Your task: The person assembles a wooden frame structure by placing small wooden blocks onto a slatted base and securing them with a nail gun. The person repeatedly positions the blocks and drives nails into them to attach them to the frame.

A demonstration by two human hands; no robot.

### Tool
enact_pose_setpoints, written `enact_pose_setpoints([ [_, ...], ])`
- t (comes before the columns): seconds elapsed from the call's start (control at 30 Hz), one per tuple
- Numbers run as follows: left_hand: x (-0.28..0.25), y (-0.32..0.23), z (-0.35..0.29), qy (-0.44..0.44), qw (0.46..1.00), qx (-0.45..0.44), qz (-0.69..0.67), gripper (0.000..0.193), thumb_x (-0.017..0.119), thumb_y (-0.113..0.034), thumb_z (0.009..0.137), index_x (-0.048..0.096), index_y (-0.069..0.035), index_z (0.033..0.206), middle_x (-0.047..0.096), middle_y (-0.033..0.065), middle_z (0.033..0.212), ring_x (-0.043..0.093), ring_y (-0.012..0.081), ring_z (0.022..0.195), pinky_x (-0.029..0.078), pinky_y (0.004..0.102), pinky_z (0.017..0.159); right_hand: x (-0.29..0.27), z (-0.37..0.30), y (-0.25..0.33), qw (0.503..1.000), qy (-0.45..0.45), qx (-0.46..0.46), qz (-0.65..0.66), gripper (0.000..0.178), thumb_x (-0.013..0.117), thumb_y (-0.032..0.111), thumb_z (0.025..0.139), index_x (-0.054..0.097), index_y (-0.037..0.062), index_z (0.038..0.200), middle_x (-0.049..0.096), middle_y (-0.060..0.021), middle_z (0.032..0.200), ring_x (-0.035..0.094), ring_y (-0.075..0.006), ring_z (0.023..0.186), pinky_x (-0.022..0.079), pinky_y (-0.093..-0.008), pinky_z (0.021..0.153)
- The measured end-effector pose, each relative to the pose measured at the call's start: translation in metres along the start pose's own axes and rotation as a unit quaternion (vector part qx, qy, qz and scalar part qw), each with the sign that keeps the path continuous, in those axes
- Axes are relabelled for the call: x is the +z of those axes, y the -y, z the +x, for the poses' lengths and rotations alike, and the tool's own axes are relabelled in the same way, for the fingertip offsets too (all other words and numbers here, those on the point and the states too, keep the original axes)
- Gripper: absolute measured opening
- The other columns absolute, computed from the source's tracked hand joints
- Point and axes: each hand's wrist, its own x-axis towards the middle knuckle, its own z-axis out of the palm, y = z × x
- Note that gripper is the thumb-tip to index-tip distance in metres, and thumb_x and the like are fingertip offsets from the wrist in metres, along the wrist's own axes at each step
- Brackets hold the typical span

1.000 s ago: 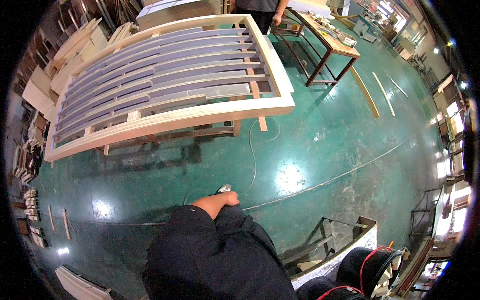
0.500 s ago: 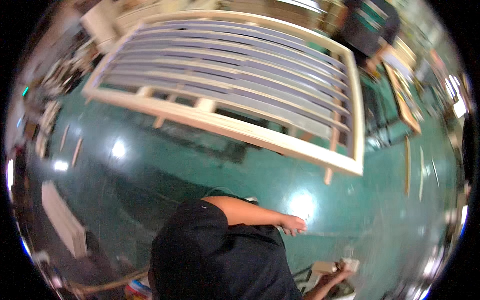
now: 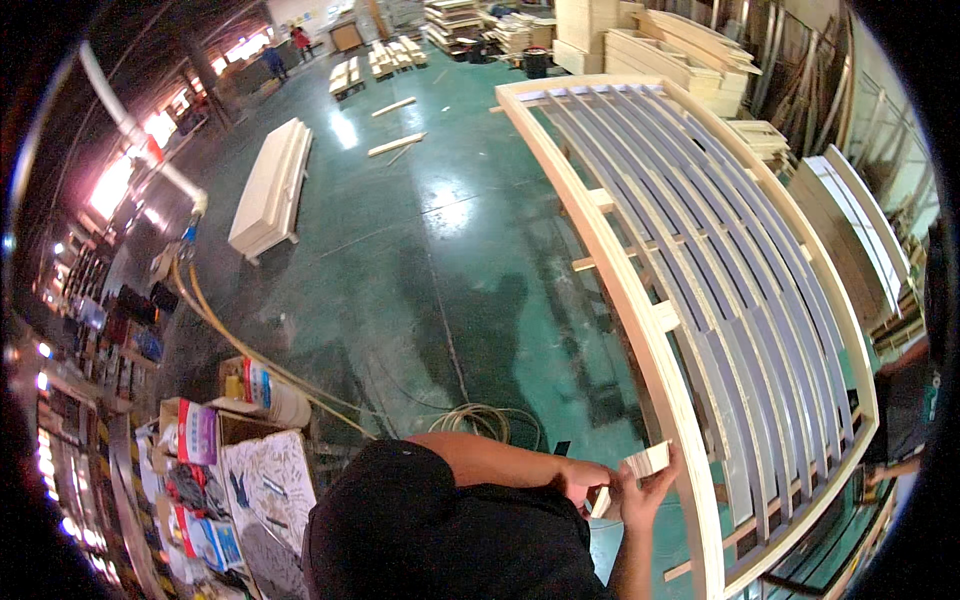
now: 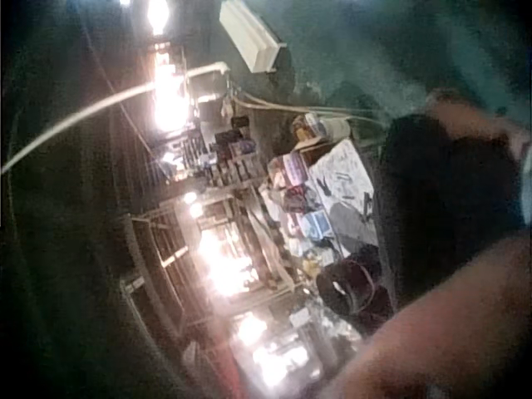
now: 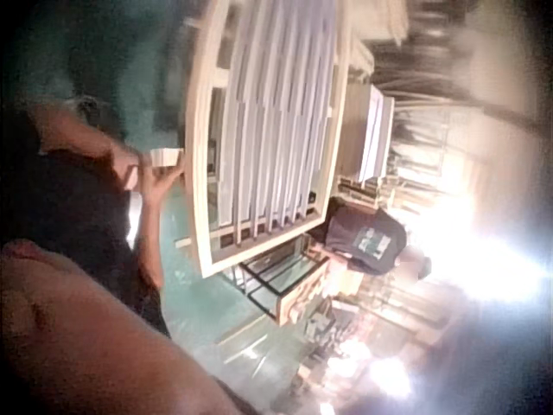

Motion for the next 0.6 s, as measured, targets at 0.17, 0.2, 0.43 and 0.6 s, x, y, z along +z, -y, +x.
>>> enact_pose_setpoints([
  [0.17,-0.029,-0.005,0.005,-0.132,0.976,0.117,0.125,0.043,0.078,-0.044,0.087,0.065,-0.019,0.119,0.066,0.0023,0.110,0.065,0.0194,0.099,0.056,0.0436,0.079,-0.031,0.037,0.019,1.000,0.029,0.006,0.006,0.091,0.079,0.004,0.081,0.027,0.0038,0.156,0.040,-0.0151,0.145,0.048,-0.0287,0.128,0.046,-0.0418,0.106],
  [0.2,-0.011,-0.005,-0.001,-0.180,0.969,0.136,0.103,0.043,0.073,-0.049,0.089,0.065,-0.021,0.119,0.067,0.0020,0.106,0.065,0.0195,0.097,0.055,0.0434,0.078,-0.041,0.040,0.026,0.999,0.029,0.032,0.027,0.093,0.081,0.007,0.081,0.026,0.0015,0.155,0.038,-0.0154,0.145,0.047,-0.0301,0.129,0.045,-0.0431,0.108],
  [0.43,0.005,0.015,0.000,-0.251,0.946,0.204,0.022,0.043,0.067,-0.053,0.093,0.064,-0.023,0.123,0.068,0.0009,0.104,0.062,0.0202,0.092,0.052,0.0446,0.075,-0.118,0.023,-0.024,0.991,-0.010,0.081,-0.103,0.090,0.080,-0.002,0.078,0.031,0.0059,0.153,0.041,-0.0139,0.140,0.048,-0.0295,0.129,0.046,-0.0438,0.107],
  [0.6,0.042,0.007,-0.005,-0.140,0.968,0.209,0.011,0.047,0.061,-0.049,0.099,0.057,-0.023,0.137,0.068,0.0026,0.114,0.066,0.0197,0.101,0.056,0.0437,0.078,-0.110,-0.007,-0.021,0.992,0.005,0.126,-0.021,0.096,0.082,0.000,0.077,0.025,0.0062,0.155,0.046,-0.0166,0.140,0.052,-0.0301,0.126,0.047,-0.0440,0.103],
])
